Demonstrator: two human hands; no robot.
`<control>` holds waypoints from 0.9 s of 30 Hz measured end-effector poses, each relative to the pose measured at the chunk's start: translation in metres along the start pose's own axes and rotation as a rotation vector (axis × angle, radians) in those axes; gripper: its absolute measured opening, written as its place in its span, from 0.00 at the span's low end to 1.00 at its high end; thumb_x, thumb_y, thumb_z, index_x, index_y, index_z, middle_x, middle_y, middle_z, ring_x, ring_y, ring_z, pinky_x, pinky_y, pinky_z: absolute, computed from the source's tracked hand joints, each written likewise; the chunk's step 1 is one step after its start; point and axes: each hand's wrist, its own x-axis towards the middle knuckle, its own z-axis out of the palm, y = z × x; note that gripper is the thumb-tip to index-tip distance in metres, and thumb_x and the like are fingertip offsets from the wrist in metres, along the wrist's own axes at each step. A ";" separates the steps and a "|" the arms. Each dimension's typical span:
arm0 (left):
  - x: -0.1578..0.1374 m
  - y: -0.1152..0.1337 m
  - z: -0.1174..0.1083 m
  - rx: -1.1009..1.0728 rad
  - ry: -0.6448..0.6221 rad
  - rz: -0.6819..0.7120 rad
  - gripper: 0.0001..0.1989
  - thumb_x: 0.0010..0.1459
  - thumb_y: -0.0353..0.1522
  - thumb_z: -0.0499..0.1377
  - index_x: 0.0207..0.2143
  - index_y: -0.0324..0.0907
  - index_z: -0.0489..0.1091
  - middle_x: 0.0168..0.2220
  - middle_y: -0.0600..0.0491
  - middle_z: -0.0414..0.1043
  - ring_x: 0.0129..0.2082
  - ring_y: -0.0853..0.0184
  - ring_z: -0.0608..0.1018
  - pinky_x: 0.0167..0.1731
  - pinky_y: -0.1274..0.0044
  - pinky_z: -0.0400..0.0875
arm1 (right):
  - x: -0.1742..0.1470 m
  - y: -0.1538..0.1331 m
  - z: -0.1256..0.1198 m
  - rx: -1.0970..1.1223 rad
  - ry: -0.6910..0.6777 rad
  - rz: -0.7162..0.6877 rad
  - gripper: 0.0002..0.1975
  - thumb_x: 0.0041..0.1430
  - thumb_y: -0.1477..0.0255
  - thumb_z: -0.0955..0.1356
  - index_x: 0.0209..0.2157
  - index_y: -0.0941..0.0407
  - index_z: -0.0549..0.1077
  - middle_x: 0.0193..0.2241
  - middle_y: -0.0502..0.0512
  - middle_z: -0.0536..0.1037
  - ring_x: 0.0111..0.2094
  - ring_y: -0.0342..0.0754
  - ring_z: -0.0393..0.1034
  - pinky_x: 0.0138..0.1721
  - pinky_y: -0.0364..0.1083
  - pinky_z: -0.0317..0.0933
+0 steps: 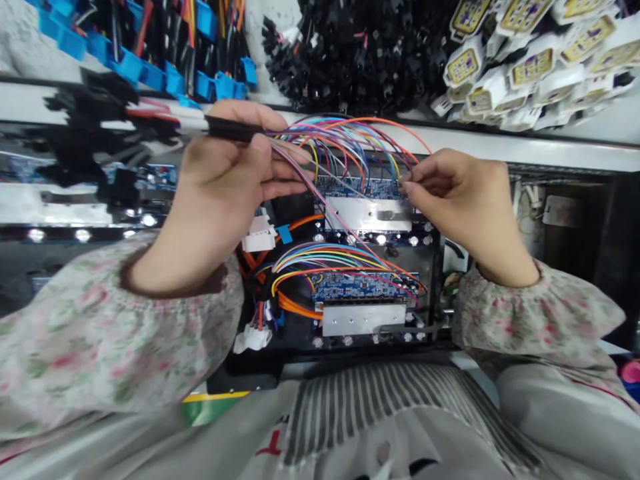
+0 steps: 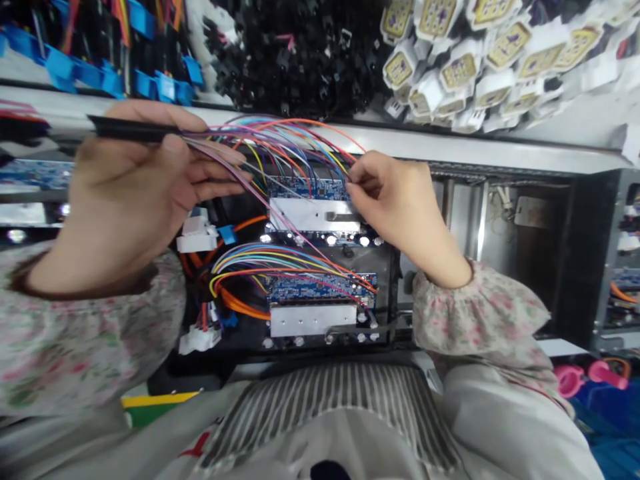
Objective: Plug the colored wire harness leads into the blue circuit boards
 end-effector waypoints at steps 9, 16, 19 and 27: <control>-0.002 0.002 0.003 0.016 0.020 -0.003 0.10 0.59 0.37 0.68 0.38 0.46 0.70 0.32 0.56 0.82 0.31 0.67 0.84 0.33 0.75 0.84 | 0.001 -0.002 -0.001 -0.175 -0.050 -0.103 0.05 0.57 0.75 0.67 0.32 0.55 0.76 0.27 0.52 0.78 0.28 0.48 0.74 0.32 0.47 0.64; -0.001 0.003 0.003 0.033 0.034 -0.010 0.13 0.57 0.37 0.69 0.39 0.45 0.68 0.31 0.57 0.81 0.31 0.67 0.83 0.33 0.75 0.83 | 0.003 0.001 0.003 -0.144 -0.091 -0.091 0.06 0.58 0.76 0.67 0.34 0.55 0.77 0.28 0.52 0.80 0.30 0.48 0.75 0.33 0.46 0.64; -0.003 0.008 0.006 0.057 0.059 -0.042 0.08 0.59 0.34 0.65 0.38 0.46 0.69 0.31 0.58 0.80 0.31 0.67 0.83 0.35 0.74 0.83 | 0.006 0.000 0.004 -0.150 -0.137 -0.092 0.08 0.59 0.77 0.66 0.34 0.55 0.78 0.29 0.51 0.80 0.29 0.47 0.74 0.33 0.46 0.63; -0.006 0.013 0.012 0.077 0.117 -0.101 0.05 0.64 0.30 0.57 0.36 0.49 0.71 0.31 0.57 0.80 0.33 0.65 0.83 0.37 0.69 0.82 | 0.008 -0.018 -0.017 -0.275 -0.162 -0.119 0.05 0.56 0.80 0.70 0.31 0.59 0.80 0.24 0.52 0.78 0.24 0.46 0.69 0.31 0.48 0.57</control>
